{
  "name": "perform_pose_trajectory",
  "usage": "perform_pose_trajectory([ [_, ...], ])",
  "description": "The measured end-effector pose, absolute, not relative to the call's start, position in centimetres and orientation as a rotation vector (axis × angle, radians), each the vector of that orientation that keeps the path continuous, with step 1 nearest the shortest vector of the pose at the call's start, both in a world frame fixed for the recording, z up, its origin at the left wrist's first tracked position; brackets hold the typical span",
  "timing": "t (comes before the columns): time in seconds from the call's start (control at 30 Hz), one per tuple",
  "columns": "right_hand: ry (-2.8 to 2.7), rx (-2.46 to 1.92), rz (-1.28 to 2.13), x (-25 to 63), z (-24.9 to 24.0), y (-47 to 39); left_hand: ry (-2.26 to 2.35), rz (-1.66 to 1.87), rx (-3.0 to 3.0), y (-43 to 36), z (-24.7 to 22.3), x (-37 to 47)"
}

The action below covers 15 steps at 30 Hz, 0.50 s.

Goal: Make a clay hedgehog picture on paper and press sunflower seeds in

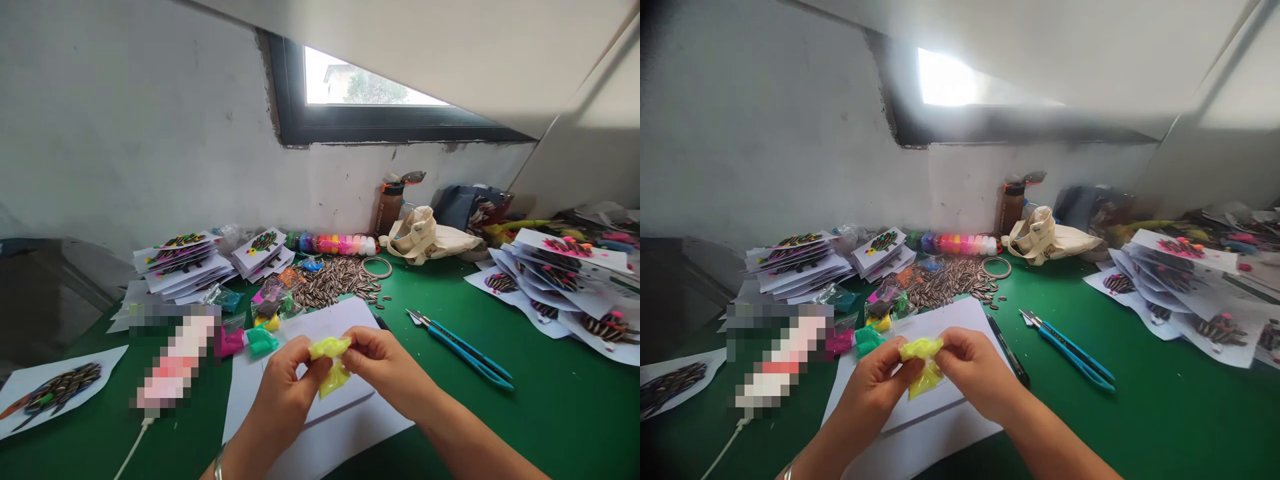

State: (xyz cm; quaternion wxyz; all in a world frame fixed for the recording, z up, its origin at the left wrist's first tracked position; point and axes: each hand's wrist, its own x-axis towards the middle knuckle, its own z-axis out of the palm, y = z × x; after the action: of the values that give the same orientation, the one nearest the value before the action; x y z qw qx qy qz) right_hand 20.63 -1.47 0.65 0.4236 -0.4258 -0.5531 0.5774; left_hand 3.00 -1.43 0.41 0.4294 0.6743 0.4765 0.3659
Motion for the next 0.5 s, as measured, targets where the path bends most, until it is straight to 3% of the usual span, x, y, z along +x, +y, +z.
perform_pose_trajectory([
  [0.5,-1.359,-1.013,1.500,21.1,0.6,-1.4,1.043,0.984,1.558,-0.8,0.8,2.0],
])
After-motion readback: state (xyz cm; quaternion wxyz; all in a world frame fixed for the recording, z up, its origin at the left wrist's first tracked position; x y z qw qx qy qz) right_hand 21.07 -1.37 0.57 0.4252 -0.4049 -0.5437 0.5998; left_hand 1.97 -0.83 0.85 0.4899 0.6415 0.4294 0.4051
